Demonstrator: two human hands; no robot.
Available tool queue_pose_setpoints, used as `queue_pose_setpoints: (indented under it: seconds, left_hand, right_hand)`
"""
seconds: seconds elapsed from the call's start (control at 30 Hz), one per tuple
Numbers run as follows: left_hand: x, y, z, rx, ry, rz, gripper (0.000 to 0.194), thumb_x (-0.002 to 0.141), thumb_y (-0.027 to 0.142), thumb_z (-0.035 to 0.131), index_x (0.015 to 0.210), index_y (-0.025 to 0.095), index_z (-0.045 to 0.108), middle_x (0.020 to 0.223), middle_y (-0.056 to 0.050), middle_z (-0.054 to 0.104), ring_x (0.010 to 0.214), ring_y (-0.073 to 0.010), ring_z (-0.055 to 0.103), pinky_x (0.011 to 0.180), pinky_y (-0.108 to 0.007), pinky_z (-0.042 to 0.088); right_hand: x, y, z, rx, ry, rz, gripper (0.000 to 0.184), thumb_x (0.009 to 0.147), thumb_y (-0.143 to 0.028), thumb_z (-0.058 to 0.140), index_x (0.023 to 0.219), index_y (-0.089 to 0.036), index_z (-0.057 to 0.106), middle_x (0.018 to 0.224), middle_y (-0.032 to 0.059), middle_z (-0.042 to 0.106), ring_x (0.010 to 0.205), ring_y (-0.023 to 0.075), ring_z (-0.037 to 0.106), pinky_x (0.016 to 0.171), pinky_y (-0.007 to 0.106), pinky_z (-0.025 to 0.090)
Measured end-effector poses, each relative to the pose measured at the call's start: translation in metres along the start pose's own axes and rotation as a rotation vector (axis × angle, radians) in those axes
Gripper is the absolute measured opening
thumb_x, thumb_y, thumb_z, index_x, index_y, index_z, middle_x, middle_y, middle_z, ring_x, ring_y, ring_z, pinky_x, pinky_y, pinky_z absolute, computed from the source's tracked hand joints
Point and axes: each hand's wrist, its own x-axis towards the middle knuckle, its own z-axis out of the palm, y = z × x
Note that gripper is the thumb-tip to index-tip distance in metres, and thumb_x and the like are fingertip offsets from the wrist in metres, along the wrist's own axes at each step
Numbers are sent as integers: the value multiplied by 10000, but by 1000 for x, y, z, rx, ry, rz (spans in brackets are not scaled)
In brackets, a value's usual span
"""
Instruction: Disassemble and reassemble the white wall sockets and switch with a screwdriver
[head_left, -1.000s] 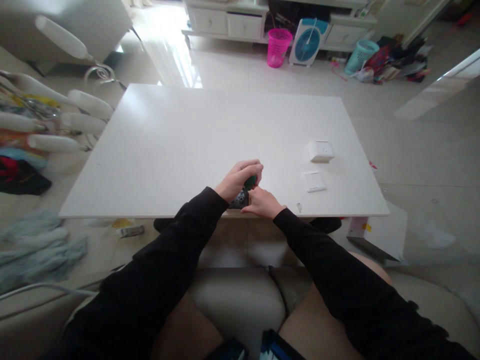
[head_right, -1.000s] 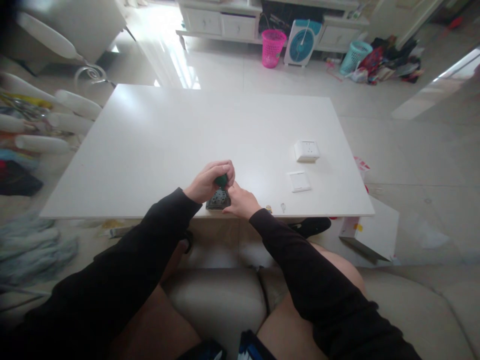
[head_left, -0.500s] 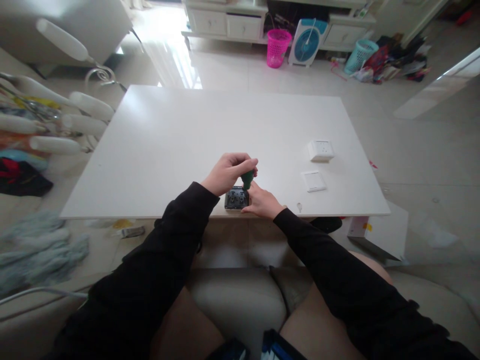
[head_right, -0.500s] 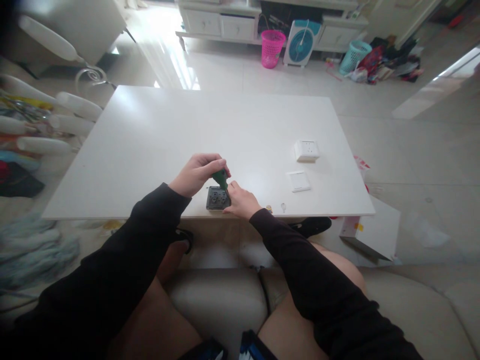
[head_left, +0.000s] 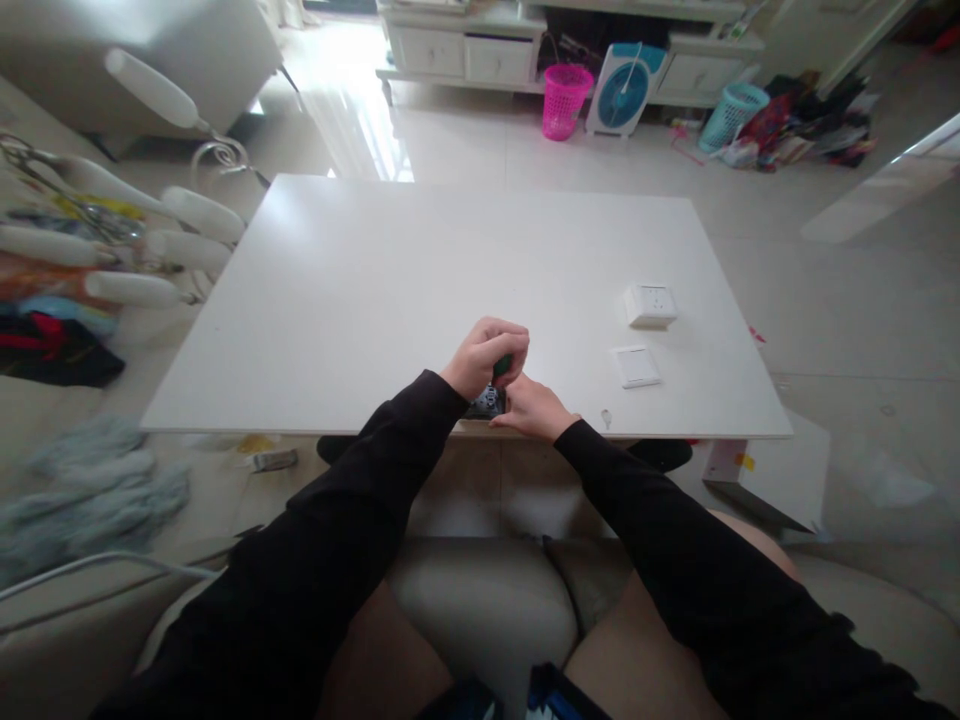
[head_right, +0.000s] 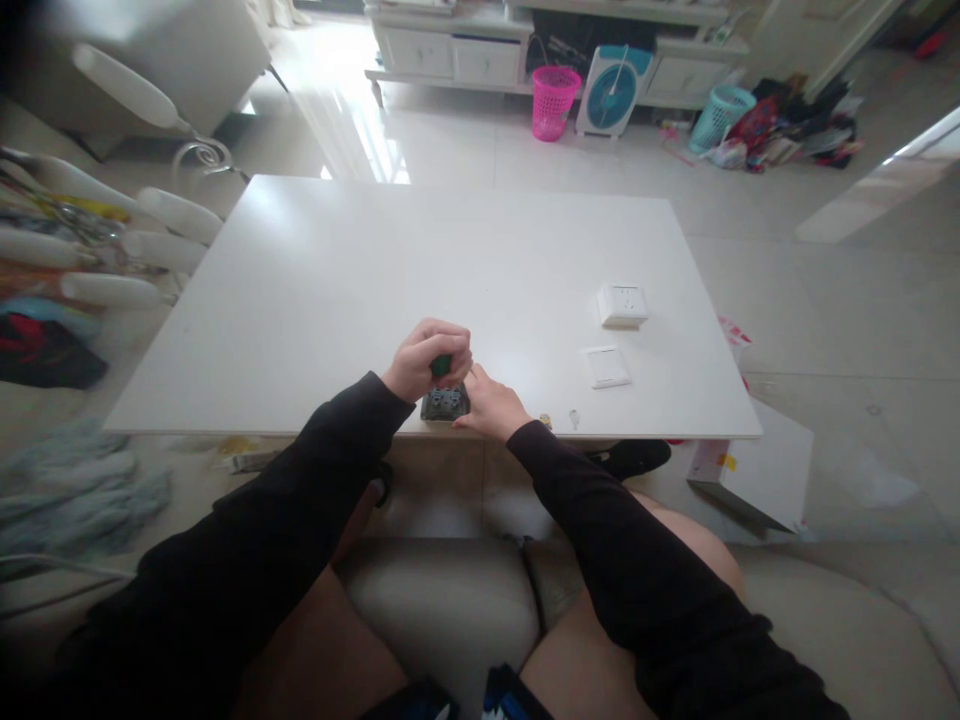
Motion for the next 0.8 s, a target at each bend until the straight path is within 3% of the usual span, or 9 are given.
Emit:
queue_pose_setpoints:
  seconds: [0.07,0.13,0.3,0.43,0.57,0.8]
  left_hand:
    - [1,1,0,-1,-87,-51,368,775,390,611,481,220,471,385,21,423,346,-85,328,407,-279,205]
    - [3,2,0,-23,-81,-63,331,733,375,625,477,218,485,406,16,450,352,-89,346,406,-282,211]
    - [4,10,-5,148,100,67,345,773,391,691,507,185,617,597,-9,552,543,-101,512,547,-280,414]
    - [-2,14,-4,243,214,43,441,865,567,675,680,170,722,623,-21,604,579,-114,559,583,-271,452]
    - [-7,10,4,165,326,71,595,903,703,576,623,181,633,574,-22,591,560,-114,566,573,-263,458]
    - [6,0,7,-12,229,65,686,874,825,469,584,205,512,482,29,467,413,-81,438,445,-250,369]
  right_hand:
    - [0,0,0,5,-1,7,688,753,-377,871,1330,-199,542,1250,131,634,1128,331,683,877,400,581]
    - [0,0,1,3,-8,14,698,754,-388,870,1336,-193,538,1251,133,632,1112,329,689,869,399,583]
    - [0,0,1,8,1,-22,791,750,-372,871,1406,-190,469,1404,147,535,1206,318,648,965,424,569]
    - [0,0,0,9,-1,-32,800,755,-367,867,1417,-192,453,1420,148,509,1258,328,617,985,441,565]
    - [0,0,1,13,-2,-39,773,760,-358,865,1400,-191,465,1430,144,507,1270,322,610,1009,442,556]
    - [-1,0,3,8,10,-40,724,749,-378,875,1338,-175,505,1402,155,522,1249,329,618,983,445,563]
